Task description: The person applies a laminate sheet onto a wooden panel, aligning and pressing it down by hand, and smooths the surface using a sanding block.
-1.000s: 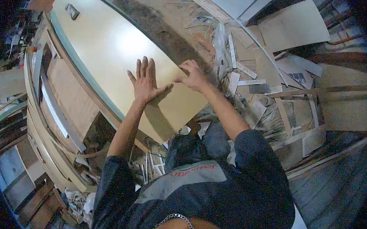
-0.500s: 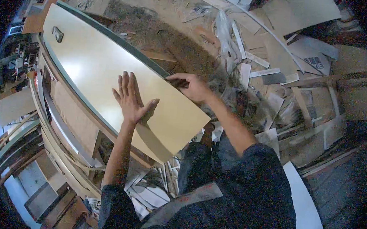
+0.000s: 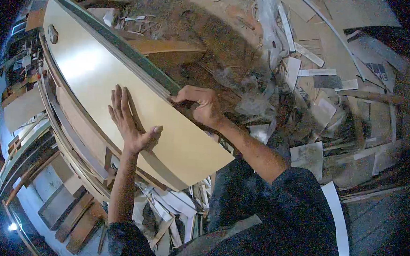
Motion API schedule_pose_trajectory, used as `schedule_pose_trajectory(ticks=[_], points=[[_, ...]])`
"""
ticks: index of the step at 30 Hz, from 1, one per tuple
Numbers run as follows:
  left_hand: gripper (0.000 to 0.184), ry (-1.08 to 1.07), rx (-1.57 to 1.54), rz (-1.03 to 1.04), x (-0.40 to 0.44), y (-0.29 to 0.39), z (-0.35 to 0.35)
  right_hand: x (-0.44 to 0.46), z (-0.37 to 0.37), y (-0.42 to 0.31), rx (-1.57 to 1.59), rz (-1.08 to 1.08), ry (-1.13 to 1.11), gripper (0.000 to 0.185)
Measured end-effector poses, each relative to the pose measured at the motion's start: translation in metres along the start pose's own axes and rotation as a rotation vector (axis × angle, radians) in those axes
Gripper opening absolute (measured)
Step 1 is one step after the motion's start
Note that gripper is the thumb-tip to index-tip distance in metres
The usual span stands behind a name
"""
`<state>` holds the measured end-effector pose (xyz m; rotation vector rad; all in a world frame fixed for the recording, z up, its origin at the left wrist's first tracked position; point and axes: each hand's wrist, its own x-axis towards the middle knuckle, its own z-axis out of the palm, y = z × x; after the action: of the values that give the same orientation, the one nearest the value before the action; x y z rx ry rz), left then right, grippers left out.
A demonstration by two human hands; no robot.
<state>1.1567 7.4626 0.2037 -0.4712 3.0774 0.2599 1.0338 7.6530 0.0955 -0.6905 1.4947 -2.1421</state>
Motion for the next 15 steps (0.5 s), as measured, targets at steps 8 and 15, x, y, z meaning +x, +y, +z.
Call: schedule_pose_trajectory(ticks=[8, 15], points=[[0.130, 0.022, -0.068, 0.033, -0.001, -0.011, 0.006, 0.000, -0.002, 0.018, 0.056, -0.099, -0.065, 0.026], [0.123, 0.042, -0.128, 0.025, -0.001, -0.012, 0.010, 0.007, -0.007, 0.012, 0.106, -0.035, -0.103, 0.036]])
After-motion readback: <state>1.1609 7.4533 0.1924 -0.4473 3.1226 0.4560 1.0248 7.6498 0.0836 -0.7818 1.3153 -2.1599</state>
